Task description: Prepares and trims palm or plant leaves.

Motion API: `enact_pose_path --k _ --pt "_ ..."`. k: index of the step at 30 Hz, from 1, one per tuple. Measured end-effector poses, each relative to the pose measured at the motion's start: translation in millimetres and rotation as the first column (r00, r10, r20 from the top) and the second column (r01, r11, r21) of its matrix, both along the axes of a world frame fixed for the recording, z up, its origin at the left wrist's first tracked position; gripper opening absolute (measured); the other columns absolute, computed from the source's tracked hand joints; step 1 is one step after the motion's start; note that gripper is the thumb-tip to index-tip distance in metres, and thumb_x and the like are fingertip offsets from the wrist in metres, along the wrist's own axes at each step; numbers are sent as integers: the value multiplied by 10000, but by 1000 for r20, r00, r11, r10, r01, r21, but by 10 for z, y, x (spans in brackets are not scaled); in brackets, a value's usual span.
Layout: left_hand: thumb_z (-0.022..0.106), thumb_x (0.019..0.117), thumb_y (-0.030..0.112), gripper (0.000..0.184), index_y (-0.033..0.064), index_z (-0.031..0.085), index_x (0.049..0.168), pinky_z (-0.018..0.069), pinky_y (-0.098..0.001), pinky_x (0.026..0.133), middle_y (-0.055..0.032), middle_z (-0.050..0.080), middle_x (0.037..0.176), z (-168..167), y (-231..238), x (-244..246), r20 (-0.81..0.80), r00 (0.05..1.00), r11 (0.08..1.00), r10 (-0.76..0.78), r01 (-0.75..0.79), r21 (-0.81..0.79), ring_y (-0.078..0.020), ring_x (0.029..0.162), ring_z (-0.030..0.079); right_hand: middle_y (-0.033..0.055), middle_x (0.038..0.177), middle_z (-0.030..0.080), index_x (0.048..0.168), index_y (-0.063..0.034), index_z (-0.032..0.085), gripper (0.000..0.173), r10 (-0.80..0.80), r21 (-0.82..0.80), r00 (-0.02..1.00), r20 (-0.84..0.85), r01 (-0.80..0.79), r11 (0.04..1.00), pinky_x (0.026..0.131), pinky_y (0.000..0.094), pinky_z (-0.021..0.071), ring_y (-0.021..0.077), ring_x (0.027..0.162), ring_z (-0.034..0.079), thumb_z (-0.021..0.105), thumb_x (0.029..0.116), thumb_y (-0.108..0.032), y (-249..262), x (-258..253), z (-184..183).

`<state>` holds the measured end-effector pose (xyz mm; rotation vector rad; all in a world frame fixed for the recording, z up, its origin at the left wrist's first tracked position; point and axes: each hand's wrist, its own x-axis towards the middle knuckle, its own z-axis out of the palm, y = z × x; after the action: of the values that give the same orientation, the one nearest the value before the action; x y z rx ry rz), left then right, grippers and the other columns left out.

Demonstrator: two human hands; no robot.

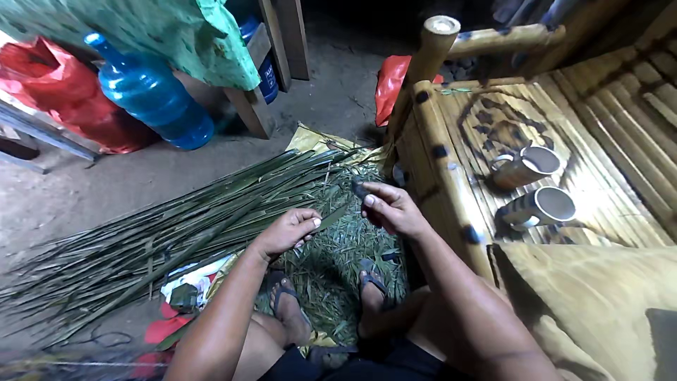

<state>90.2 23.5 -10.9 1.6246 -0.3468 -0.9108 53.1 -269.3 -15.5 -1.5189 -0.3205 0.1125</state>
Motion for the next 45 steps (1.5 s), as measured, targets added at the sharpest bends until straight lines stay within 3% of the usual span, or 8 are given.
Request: enact_pose_path --k 5,10,15,19,30,34,40,45 --pt "479 1069 161 192 96 649 1008 414 -148 479 59 523 648 -37 39 -14 25 999 999 25 -26 35 -14 499 468 27 838 678 1436 -140 554 386 -205 100 978 -51 209 973 500 240 535 90 573 595 530 1065 -245 -280 66 148" --pt "497 1073 160 191 68 657 1025 466 -172 514 33 560 686 -46 15 -19 155 987 994 48 -62 85 -33 535 520 38 860 671 1447 -151 539 389 -257 191 966 -3 253 948 496 243 540 101 576 599 531 1071 -252 -448 69 236" --pt "509 1075 192 209 67 676 1066 509 -216 547 0 598 738 -69 -3 -21 300 952 985 58 -103 138 -67 566 557 37 857 664 1489 -158 509 425 -292 136 955 44 284 949 506 250 548 100 578 597 518 1069 -221 -523 70 288" --pt "502 1075 215 253 54 696 1099 530 -259 581 -31 633 794 -76 12 -10 449 893 966 33 -144 215 -84 597 576 25 965 680 1484 -169 512 421 -372 90 927 43 367 926 568 252 568 94 655 624 526 1065 -204 -489 72 297" --pt "506 1077 207 243 61 700 1061 533 -267 554 -36 620 748 -127 77 1 482 874 967 55 -167 193 -98 571 577 26 962 675 1523 -135 465 462 -461 55 883 82 458 887 578 280 586 108 664 638 518 1067 -189 -433 140 177" --pt "508 1071 184 245 45 704 1021 545 -319 618 -61 645 797 -190 135 24 513 857 952 49 -195 235 -128 638 600 -10 927 659 1563 -189 383 490 -543 90 840 24 539 838 569 243 555 86 653 617 482 1084 -211 -514 91 336" --pt "493 1091 210 263 29 666 1010 557 -308 589 -78 621 769 -185 73 17 479 864 935 158 -286 209 -143 596 602 36 876 674 1573 -223 378 536 -292 -3 946 -141 295 956 520 294 558 127 600 618 514 1055 -252 -140 55 137" --pt "502 1085 183 239 22 668 1028 575 -290 612 -68 647 802 -133 -83 -35 438 883 957 169 -253 141 -129 625 628 93 845 690 1533 -117 452 488 39 47 963 -265 -28 999 586 292 567 145 636 638 513 1056 -204 368 9 -116"
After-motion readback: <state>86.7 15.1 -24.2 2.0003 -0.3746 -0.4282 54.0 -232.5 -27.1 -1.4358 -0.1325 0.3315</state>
